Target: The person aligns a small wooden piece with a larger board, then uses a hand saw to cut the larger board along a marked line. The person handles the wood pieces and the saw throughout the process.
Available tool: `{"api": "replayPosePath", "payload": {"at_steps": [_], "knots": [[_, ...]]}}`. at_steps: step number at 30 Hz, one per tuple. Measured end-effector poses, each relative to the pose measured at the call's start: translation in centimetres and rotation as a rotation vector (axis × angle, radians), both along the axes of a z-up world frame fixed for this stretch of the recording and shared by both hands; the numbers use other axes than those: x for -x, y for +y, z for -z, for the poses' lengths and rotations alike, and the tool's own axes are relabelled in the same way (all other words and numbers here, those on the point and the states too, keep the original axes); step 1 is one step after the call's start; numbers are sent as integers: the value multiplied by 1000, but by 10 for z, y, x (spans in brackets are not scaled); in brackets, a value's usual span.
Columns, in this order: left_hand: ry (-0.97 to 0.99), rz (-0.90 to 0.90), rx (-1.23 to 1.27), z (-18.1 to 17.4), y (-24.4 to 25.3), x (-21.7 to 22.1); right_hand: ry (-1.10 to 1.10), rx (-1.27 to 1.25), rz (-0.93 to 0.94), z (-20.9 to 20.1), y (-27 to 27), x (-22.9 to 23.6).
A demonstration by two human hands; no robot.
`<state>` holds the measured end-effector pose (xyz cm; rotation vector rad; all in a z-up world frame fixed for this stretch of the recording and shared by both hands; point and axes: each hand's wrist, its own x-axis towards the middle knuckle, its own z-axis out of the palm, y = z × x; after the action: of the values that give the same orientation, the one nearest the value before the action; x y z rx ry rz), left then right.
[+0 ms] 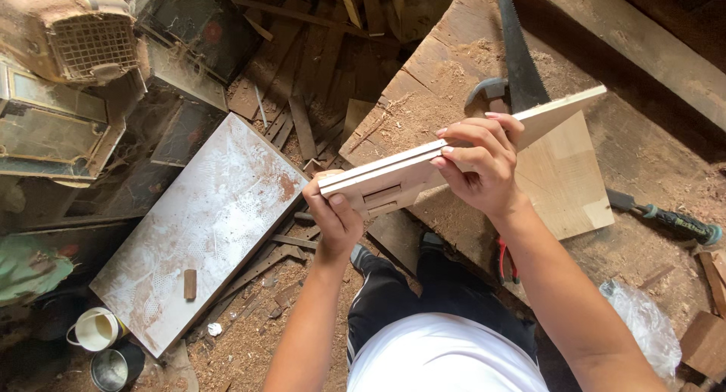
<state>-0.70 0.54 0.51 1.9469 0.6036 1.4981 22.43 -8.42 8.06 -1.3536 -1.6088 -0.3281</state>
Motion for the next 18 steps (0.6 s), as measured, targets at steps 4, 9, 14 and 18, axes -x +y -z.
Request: {"api": "replayPosePath", "payload": {"at_steps": [4,9,14,18], "knots": [[-41,-18,-8,2,0,-5,16,8,2,-2,-2,-1],[-20,-30,15,1,-3,-5,14,23,18,-1,-1,-1],[36,-61,14,-6,-6,-5,11,30,53,3,-1,0],[38,-69,28,-11,-7,-4,22,25,46,4,1,-1]]}}
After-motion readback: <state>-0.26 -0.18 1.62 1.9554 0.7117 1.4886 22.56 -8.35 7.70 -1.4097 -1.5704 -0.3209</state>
